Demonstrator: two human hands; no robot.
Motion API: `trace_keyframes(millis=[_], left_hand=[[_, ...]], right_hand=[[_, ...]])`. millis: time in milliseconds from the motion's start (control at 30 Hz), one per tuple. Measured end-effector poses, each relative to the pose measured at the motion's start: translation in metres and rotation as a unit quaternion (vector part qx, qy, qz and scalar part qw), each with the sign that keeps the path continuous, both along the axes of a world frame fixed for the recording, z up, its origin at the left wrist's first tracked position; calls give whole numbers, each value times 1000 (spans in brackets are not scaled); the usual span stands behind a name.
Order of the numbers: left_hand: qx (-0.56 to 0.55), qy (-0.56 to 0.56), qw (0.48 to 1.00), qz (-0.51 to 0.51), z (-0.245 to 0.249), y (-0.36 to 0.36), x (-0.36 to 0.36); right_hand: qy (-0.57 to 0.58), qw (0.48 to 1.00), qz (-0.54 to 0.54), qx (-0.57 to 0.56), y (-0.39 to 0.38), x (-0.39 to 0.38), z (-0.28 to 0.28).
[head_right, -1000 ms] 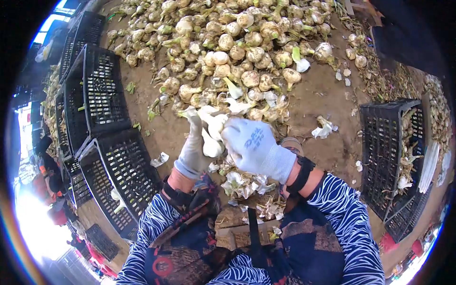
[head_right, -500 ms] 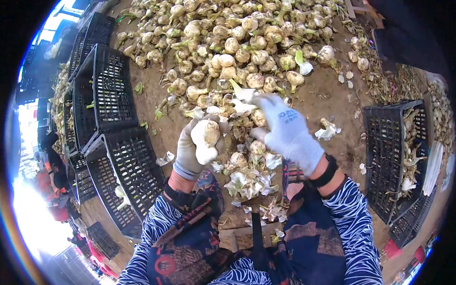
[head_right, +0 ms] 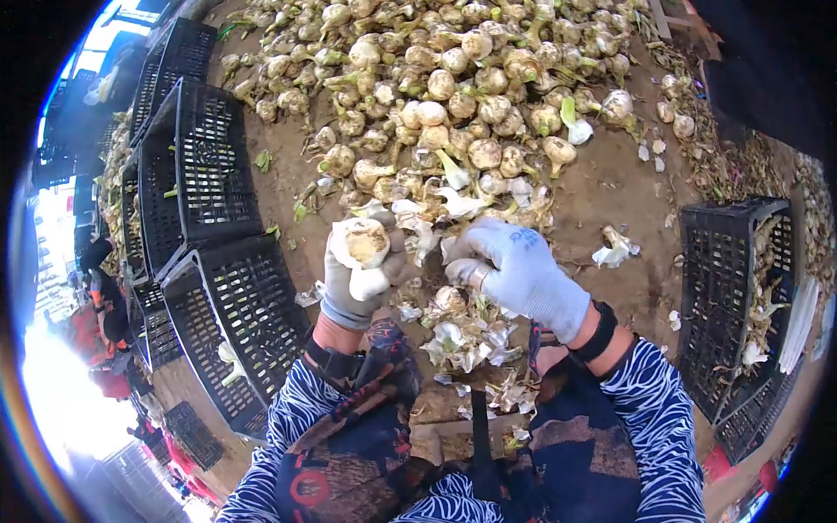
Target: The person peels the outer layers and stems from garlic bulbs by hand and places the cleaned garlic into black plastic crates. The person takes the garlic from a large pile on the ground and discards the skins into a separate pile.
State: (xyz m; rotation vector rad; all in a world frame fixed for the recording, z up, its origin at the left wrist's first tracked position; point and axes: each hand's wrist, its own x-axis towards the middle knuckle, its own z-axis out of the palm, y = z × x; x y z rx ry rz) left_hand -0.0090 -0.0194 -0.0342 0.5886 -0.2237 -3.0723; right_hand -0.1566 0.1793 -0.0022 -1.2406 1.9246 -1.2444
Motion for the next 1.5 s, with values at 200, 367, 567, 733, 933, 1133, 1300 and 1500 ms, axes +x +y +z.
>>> trace_keyframes(millis=[200, 367, 567, 733, 933, 1133, 1300, 1500], left_hand=[[-443, -121, 888, 24, 11, 14, -11], [-562, -122, 818, 20, 28, 20, -10], [-307, -121, 944, -22, 17, 25, 0], [-335, -98, 937, -27, 22, 37, 0], [-470, -74, 880, -4, 22, 40, -4], [-183, -46, 982, -3, 24, 34, -5], [-83, -75, 994, -17, 1, 28, 6], [-67, -66, 995, -42, -14, 27, 24]], right_hand=[[-195, 977, -76, 49, -32, 14, 32], [-10, 993, -96, -63, -42, 23, 7], [-404, 895, -187, -31, -34, 22, 1], [-311, 929, -194, -57, -20, 12, -8], [-460, 788, -397, -99, -8, -19, -23], [-170, 965, -194, 43, -6, 8, 0], [110, 991, -23, -73, -26, 15, 11], [86, 992, -32, -88, -20, 18, 14]])
